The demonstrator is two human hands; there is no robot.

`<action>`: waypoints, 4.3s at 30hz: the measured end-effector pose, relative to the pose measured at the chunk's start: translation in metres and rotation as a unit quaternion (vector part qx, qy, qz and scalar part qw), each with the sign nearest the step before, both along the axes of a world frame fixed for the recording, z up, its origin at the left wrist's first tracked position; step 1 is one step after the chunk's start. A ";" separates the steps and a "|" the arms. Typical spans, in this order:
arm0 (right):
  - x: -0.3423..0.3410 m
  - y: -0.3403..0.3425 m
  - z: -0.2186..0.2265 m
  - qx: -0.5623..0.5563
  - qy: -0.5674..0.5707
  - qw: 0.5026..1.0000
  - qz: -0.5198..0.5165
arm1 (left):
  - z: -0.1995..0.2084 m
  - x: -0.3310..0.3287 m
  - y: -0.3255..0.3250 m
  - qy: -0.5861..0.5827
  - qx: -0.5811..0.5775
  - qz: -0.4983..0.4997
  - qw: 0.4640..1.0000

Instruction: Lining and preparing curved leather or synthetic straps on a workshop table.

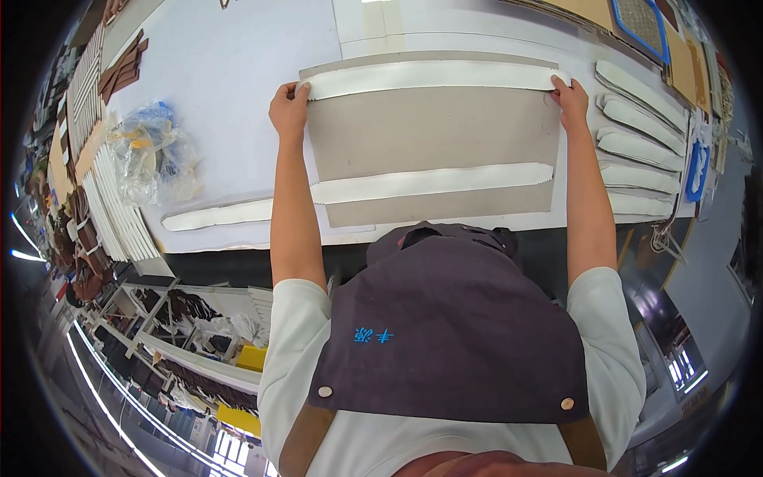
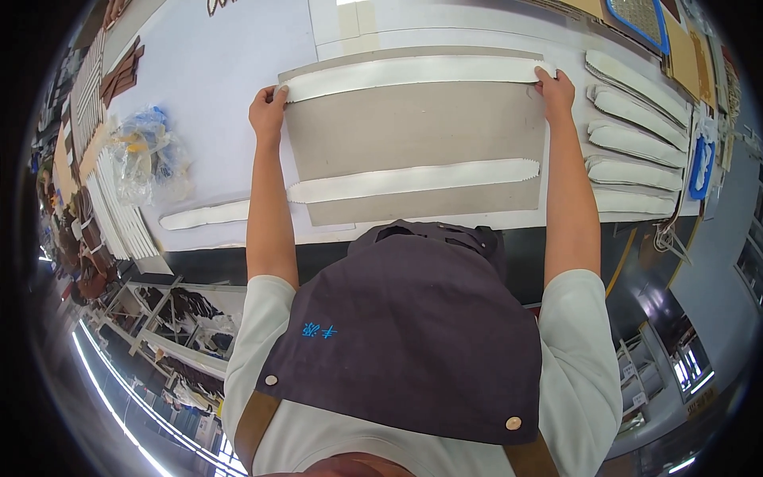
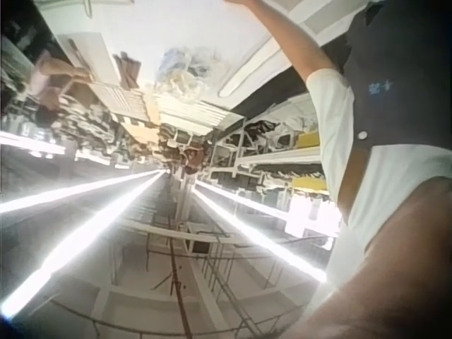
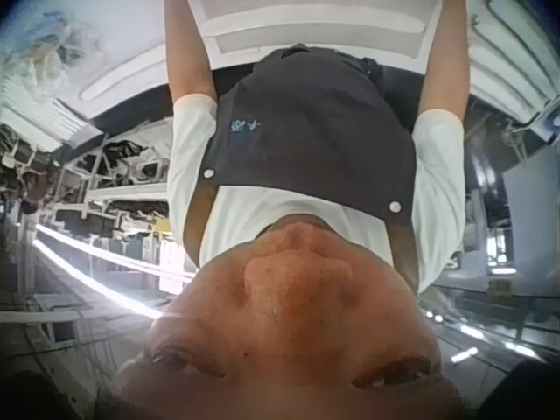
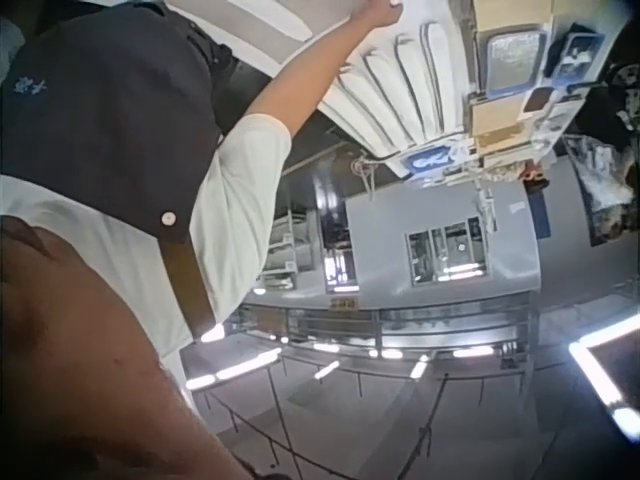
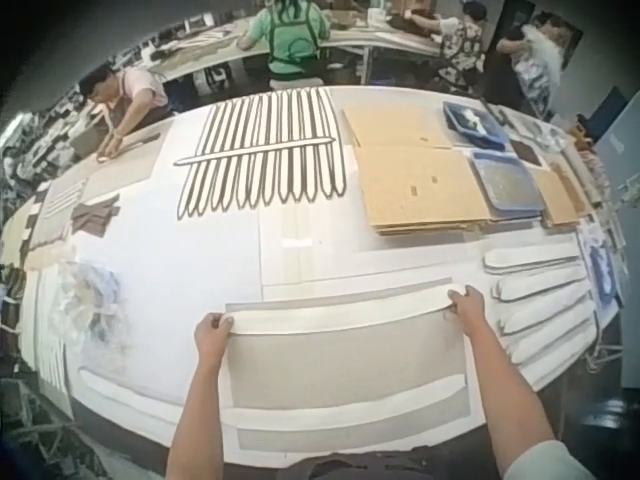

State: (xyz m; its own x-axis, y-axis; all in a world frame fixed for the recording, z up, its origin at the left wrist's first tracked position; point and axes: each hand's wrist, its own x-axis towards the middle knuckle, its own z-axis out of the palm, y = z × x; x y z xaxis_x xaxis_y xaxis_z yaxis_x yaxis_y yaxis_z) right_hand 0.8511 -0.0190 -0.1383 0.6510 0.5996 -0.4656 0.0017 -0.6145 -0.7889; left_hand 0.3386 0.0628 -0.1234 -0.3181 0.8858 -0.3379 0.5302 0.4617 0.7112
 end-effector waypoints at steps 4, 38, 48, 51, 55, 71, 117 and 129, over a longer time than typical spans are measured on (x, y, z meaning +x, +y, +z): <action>0.000 0.003 0.004 -0.009 0.007 1.000 0.006 | 0.000 0.003 0.002 0.000 0.012 0.008 1.000; -0.002 -0.053 0.049 -0.035 0.056 0.990 0.125 | 0.026 -0.025 -0.063 -0.086 -0.013 -0.091 0.992; 0.010 -0.044 0.006 -0.106 0.020 0.991 0.075 | 0.003 -0.014 -0.039 0.035 0.029 -0.106 0.993; 0.009 -0.046 0.003 -0.085 0.025 0.996 0.032 | 0.002 -0.010 -0.037 0.037 0.016 -0.052 0.998; 0.009 -0.044 0.002 -0.069 0.044 0.997 -0.001 | 0.001 -0.007 -0.037 0.024 0.024 -0.033 0.999; 0.003 -0.044 -0.001 -0.037 0.038 0.998 -0.037 | -0.004 -0.012 -0.037 0.049 0.067 -0.053 0.995; -0.153 -0.128 0.044 -0.009 0.006 0.926 0.378 | 0.099 -0.109 -0.193 0.309 0.226 -0.246 0.891; -0.217 -0.125 0.123 0.084 0.233 0.913 0.324 | 0.096 0.054 -0.187 0.094 0.217 -0.465 0.853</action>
State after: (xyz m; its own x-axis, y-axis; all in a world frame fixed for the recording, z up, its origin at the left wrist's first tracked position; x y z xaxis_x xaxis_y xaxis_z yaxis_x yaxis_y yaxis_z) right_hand 0.6338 -0.1438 -0.0157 -0.1107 0.8771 -0.4674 -0.0372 -0.4736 -0.8799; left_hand 0.3922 -0.1247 -0.0278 0.5782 0.8132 0.0662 0.6465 -0.5061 0.5709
